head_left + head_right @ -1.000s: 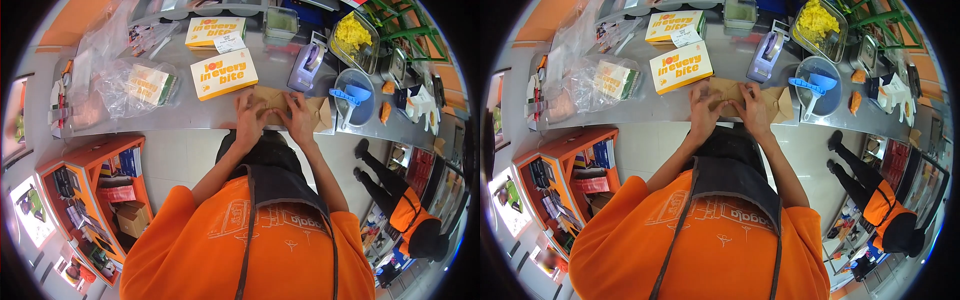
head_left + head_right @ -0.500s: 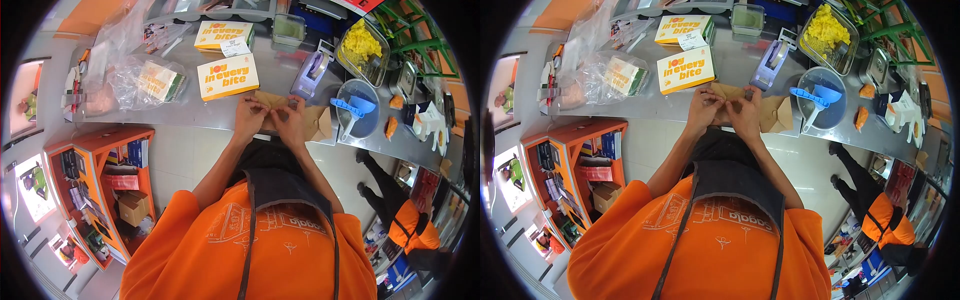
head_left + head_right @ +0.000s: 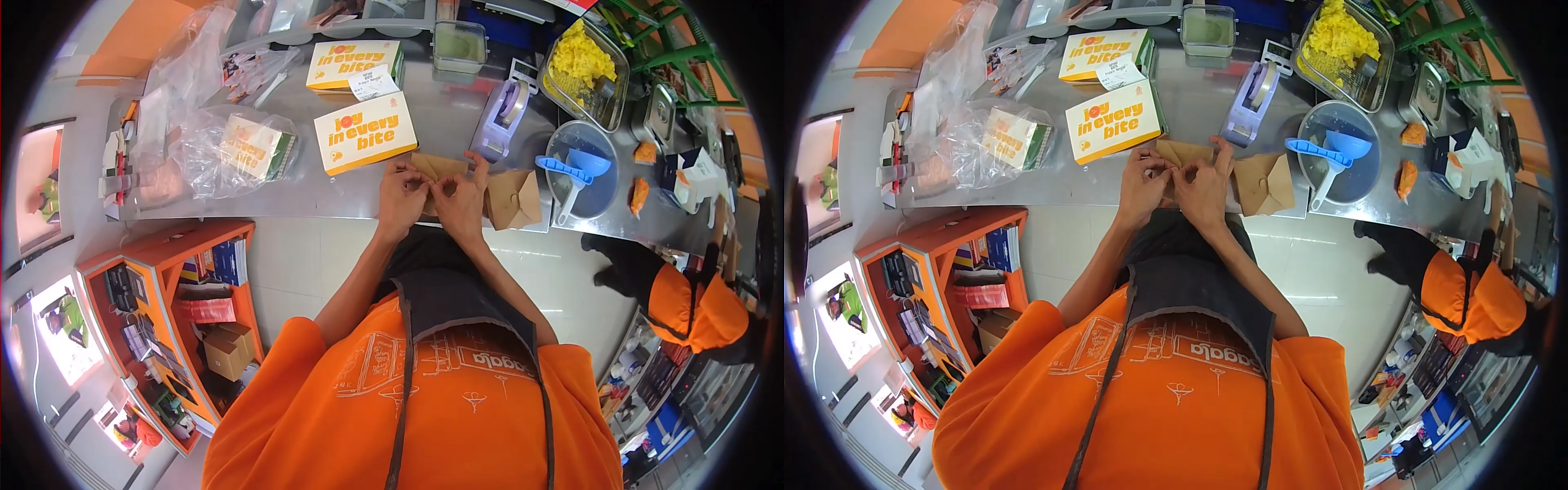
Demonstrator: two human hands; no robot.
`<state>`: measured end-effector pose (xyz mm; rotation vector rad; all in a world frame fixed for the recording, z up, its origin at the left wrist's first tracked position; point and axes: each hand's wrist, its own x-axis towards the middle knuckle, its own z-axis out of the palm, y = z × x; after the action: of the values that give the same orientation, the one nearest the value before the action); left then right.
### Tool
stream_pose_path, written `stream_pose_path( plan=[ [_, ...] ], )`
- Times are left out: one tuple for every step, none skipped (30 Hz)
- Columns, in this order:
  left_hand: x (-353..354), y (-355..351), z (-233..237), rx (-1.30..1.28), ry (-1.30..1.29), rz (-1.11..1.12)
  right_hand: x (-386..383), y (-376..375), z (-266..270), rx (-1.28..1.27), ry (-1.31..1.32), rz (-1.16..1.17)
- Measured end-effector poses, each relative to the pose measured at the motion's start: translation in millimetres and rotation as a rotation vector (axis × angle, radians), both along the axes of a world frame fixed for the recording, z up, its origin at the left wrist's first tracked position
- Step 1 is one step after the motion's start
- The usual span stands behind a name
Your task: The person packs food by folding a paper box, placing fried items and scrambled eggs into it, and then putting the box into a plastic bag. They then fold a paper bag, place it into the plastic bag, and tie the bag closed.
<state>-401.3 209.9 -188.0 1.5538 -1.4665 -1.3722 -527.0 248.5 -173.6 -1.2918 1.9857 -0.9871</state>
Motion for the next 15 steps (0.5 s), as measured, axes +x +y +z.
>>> stream_pose_path(
  plan=[
    [0,0,4,-0.009,-0.016,-0.026,0,1,-3,-0.032,0.019,0.007],
    [0,-2,8,-0.020,-0.033,-0.050,-2,1,-10,-0.065,0.038,0.015],
    [2,-4,10,-0.033,-0.050,-0.075,-3,0,-12,-0.100,0.056,0.024],
    [4,-8,7,-0.059,-0.057,-0.104,-6,-2,-14,-0.110,0.015,0.032],
    [6,-12,3,-0.082,-0.064,-0.132,-9,-2,-15,-0.117,-0.027,0.042],
    [6,-15,1,-0.104,-0.072,-0.161,-10,-2,-15,-0.123,-0.069,0.051],
    [6,-17,1,-0.104,-0.075,-0.174,-10,-3,-16,-0.121,-0.039,0.063],
    [6,-17,1,-0.104,-0.080,-0.189,-10,-3,-16,-0.119,-0.011,0.073],
    [5,-18,1,-0.107,-0.084,-0.203,-10,-4,-16,-0.120,0.018,0.084],
    [4,-17,-1,-0.173,-0.111,-0.199,-9,-4,-15,-0.110,0.007,0.061],
    [2,-13,-6,-0.239,-0.139,-0.195,-6,-3,-15,-0.100,-0.005,0.037],
    [0,-10,-7,-0.307,-0.166,-0.190,-3,-3,-15,-0.091,-0.017,0.013],
    [-1,-7,-8,-0.333,-0.149,-0.166,-2,-3,-15,-0.096,-0.013,0.011],
    [-2,-2,-9,-0.357,-0.131,-0.143,-1,-2,-16,-0.100,-0.009,0.009],
    [-2,0,-7,-0.381,-0.113,-0.121,1,-2,-15,-0.104,-0.006,0.004]
  ],
)
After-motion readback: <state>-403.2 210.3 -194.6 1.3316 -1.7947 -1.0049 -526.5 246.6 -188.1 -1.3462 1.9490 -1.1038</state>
